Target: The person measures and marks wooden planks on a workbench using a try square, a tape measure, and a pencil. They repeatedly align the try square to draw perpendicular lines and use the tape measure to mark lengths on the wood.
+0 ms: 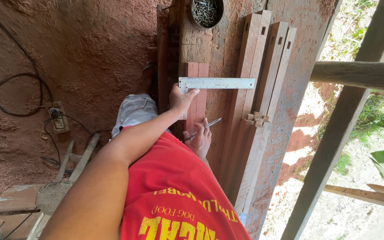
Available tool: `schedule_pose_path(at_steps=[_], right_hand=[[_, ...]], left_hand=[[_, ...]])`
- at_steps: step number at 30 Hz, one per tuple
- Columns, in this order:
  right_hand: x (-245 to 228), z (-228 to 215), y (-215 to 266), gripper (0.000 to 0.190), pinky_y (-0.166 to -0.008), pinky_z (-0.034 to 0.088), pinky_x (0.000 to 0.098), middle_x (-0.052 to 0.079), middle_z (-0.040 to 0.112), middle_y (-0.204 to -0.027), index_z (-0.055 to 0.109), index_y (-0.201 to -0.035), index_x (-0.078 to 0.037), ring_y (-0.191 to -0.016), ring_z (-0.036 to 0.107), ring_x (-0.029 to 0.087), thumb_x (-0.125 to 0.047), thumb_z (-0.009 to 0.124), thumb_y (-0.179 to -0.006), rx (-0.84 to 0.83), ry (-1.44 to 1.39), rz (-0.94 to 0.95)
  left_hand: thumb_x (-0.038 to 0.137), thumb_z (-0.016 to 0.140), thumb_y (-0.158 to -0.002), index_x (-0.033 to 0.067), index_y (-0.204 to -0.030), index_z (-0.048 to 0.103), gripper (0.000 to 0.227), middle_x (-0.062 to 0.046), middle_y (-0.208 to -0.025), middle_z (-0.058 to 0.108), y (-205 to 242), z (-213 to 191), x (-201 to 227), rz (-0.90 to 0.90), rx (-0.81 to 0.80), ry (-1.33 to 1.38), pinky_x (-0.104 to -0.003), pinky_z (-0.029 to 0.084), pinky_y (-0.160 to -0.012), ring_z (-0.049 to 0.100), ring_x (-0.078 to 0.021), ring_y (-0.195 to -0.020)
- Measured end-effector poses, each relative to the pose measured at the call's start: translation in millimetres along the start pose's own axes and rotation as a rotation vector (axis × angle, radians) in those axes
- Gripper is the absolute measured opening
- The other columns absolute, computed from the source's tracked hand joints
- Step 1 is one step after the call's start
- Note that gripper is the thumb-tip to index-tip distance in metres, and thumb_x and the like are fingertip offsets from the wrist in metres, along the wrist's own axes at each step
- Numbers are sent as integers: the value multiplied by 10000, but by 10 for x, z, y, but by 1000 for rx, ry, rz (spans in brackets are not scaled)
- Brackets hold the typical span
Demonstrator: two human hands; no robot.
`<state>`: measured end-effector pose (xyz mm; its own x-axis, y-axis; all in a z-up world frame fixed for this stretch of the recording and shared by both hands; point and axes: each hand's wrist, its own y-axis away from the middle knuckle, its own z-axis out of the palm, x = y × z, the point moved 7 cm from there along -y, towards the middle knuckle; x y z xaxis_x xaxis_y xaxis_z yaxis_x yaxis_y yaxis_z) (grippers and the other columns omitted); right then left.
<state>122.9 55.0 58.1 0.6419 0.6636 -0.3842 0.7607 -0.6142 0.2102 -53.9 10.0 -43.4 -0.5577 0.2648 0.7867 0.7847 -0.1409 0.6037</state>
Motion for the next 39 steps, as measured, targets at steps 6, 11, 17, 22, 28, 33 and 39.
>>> schedule_pose_path(at_steps=[6, 11, 17, 22, 28, 33, 39], right_hand=[[13, 9, -2, 631, -1070, 415, 524, 210, 448, -1547, 537, -1258, -153, -1331, 480, 445, -288, 872, -741, 10, -3, -9], [9, -6, -1, 622, -1067, 418, 528, 210, 451, -1550, 538, -1268, -156, -1336, 473, 437, -297, 871, -762, -8, -9, -4], [-95, -321, -200, 635, -941, 531, 515, 268, 501, -1462, 505, -1319, -77, -1223, 570, 463, -361, 816, -844, -217, -85, -82], [213, -619, -853, 491, -878, 569, 378, 172, 682, -1222, 478, -1488, -78, -1066, 677, 272, -350, 527, -1083, -242, -357, 72], [286, -606, -1859, 355, -685, 513, 282, 100, 674, -936, 635, -1318, 19, -793, 603, 127, -252, 543, -1107, -122, -704, 18], [-241, -411, -2163, 252, -734, 601, 260, 71, 736, -965, 648, -1193, -5, -892, 716, 113, -208, 606, -1051, -295, -816, -53], [-261, -177, -2187, 207, -802, 580, 279, 102, 753, -959, 696, -1141, -3, -923, 710, 138, -185, 665, -1046, -346, -782, -80]], left_hand=[[319, 909, -724, 3, -1037, 624, 529, -142, -977, 774, 8, -13, 27, 8, 5, -29, -347, 596, -826, 764, -228, -881], [317, 902, -731, -1, -1039, 622, 524, -145, -975, 775, 7, -2, 20, 7, 3, -16, -348, 594, -824, 763, -234, -883], [304, 898, -734, 2, -1056, 614, 525, -153, -998, 769, -21, 15, -39, -15, 11, -27, -357, 593, -839, 758, -240, -904], [300, 903, -736, 0, -1060, 605, 533, -157, -1010, 767, -31, 25, -68, -15, 2, -39, -365, 588, -850, 756, -251, -919], [285, 887, -748, -2, -1069, 600, 517, -156, -1020, 769, -7, 12, 5, -11, 0, -18, -366, 585, -858, 760, -256, -937], [277, 885, -736, -3, -1072, 595, 524, -161, -1024, 761, 35, -32, 87, -69, 1, -41, -373, 578, -858, 754, -262, -941], [293, 880, -750, -7, -1067, 599, 520, -169, -1015, 754, 23, -12, 44, -88, -6, -81, -384, 573, -859, 748, -274, -944]])
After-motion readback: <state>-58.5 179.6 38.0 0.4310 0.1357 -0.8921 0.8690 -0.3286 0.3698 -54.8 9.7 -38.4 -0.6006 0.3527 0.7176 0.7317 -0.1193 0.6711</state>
